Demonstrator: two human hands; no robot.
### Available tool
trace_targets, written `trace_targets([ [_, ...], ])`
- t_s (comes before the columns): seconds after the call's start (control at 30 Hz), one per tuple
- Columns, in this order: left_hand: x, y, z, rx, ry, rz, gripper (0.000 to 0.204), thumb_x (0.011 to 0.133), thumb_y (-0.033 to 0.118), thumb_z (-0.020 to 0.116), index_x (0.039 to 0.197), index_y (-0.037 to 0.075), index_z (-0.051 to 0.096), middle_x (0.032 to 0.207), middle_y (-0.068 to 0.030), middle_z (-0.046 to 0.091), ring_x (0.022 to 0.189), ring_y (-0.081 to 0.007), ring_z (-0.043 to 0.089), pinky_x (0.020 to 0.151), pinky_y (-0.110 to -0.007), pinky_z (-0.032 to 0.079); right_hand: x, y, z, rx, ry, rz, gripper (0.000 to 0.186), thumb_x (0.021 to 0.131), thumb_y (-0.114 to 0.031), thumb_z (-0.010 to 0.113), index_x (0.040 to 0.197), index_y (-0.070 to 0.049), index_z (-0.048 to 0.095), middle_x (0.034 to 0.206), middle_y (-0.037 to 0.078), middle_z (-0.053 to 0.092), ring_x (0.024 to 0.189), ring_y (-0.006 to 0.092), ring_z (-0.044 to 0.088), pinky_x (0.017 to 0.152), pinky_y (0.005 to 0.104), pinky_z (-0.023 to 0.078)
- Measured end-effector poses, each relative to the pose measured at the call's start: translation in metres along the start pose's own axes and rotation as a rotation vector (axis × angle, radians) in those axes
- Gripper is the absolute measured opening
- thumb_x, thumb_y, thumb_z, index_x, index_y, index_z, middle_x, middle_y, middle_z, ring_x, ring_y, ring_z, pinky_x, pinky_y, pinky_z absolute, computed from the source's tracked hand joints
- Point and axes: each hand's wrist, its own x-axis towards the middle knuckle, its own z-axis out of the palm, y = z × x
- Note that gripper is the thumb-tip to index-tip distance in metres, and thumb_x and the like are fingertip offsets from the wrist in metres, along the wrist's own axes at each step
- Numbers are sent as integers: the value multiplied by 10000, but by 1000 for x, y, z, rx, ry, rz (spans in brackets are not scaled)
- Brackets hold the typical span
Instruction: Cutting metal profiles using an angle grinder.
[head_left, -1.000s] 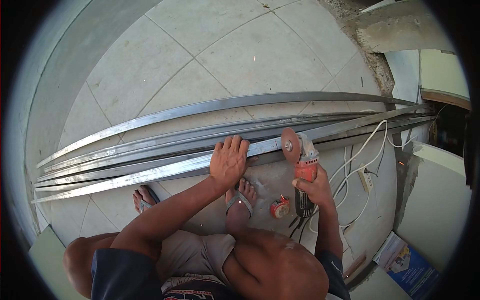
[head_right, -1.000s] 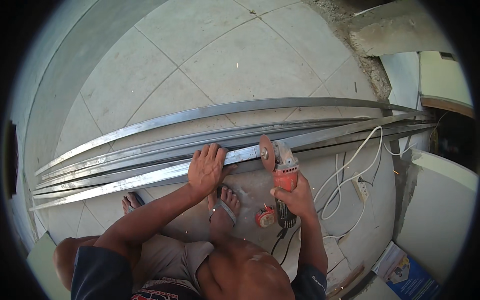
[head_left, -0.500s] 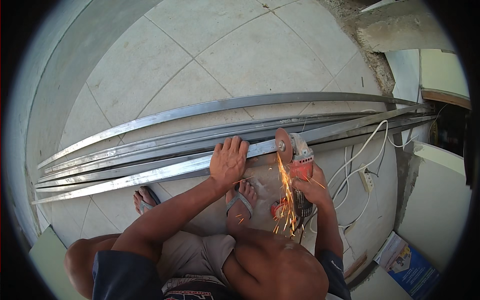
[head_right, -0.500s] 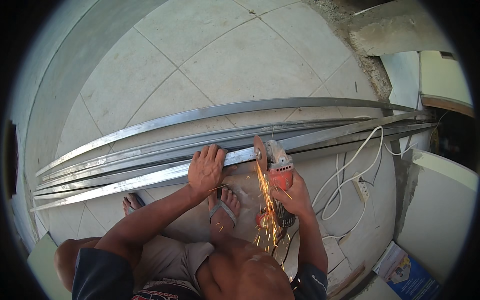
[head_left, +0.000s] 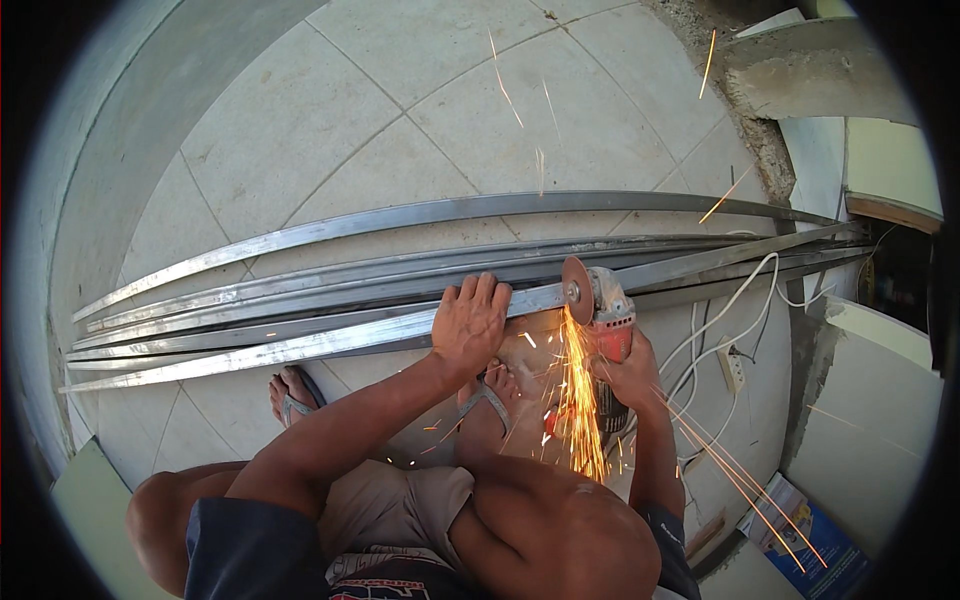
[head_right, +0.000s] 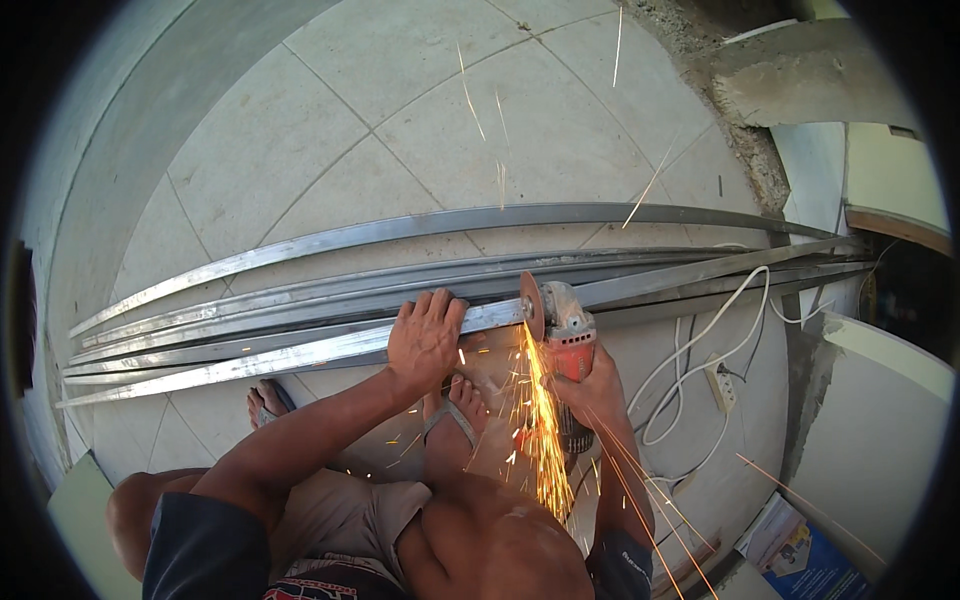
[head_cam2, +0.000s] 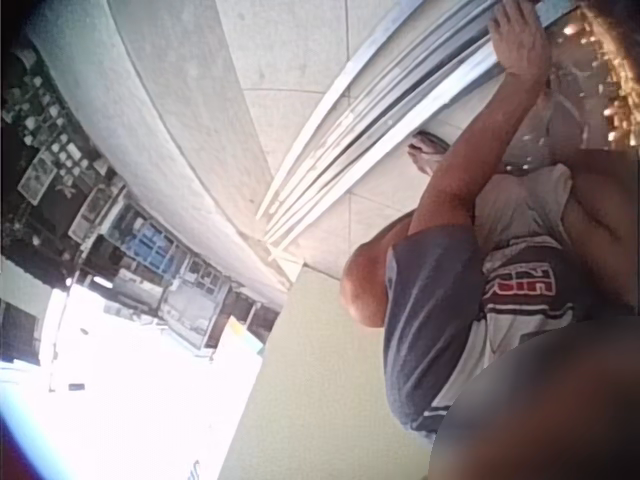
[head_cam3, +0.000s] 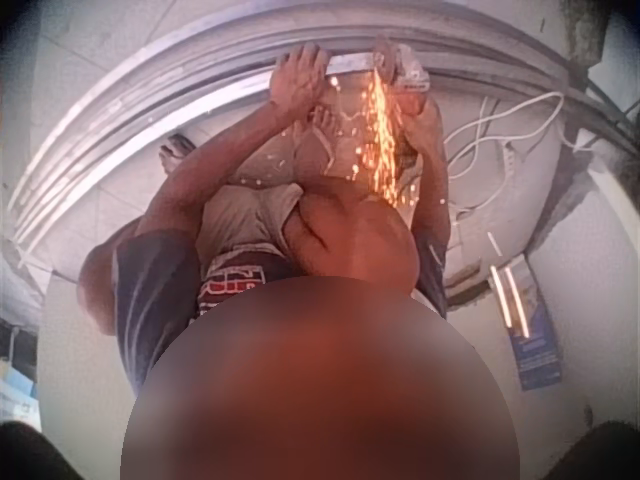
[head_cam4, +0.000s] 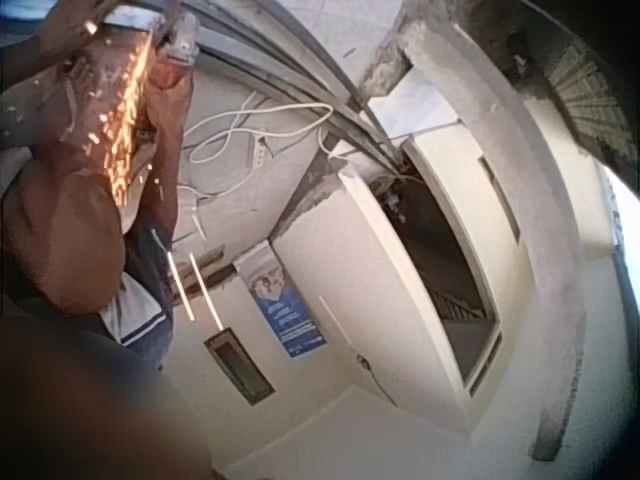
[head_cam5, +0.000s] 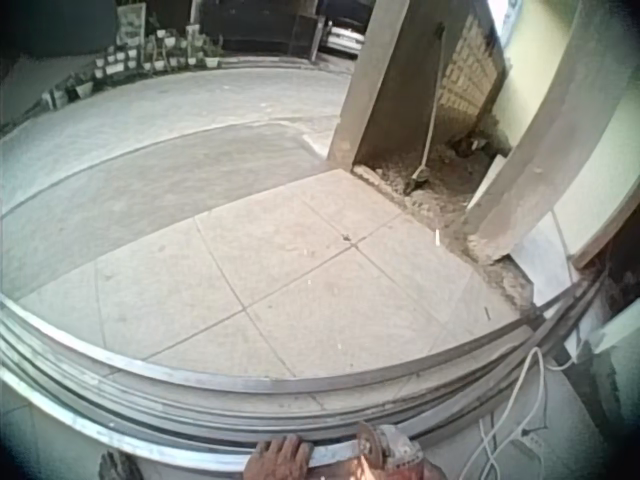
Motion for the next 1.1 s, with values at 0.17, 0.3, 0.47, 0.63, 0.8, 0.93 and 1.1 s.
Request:
trace_targets([
  [0.17,1,1,4,-11,9,4,173,956,203,570,1096,103,584,1110,-88,571,1075,-275,573,849,-438,444,0,13,-6,-3,-22,57,594,727,-125,842,1259,-8,607,1121,81,726,991,167,677,904,346,542],
  [0.3,-1,-2,4,11,18,-5,182,937,190,584,1094,97,590,1106,-88,575,1070,-274,576,846,-435,447,0,4,2,-10,-9,25,584,721,-121,834,1249,-13,609,1102,79,726,983,173,684,898,347,543],
  [0.47,1,2,2,-6,27,8,182,925,179,588,1086,93,593,1097,-86,576,1066,-268,579,837,-431,449,-1,19,-8,-26,-21,-29,571,717,-134,831,1234,-19,618,1093,80,724,980,173,684,895,347,541],
  [0.63,0,-3,-2,4,-21,-5,323,904,327,697,1100,92,595,1106,-87,569,1081,-277,573,863,-432,455,1,14,-2,-3,-31,42,559,718,-142,829,1219,-5,623,1070,70,709,949,171,671,885,348,540],
  [0.8,4,2,-8,-22,-32,-6,441,859,420,776,1081,81,601,1110,-95,571,1104,-294,581,885,-449,497,-15,22,-11,287,-20,42,491,740,-135,826,1163,-17,604,958,41,672,861,146,667,794,331,557],
  [0.93,19,-15,-27,4,-92,104,432,845,424,790,1048,86,614,1075,-99,600,1033,-310,640,819,-448,569,-16,18,-12,296,25,7,496,737,-126,830,1164,-13,604,949,36,666,845,139,657,785,322,551],
  [1.1,32,-28,-43,-57,-277,211,499,822,479,798,1073,80,634,1089,-112,609,1045,-313,651,828,-452,574,-13,24,-9,267,-16,21,541,729,-176,864,1177,-6,612,1000,46,676,876,126,636,810,325,547],
])
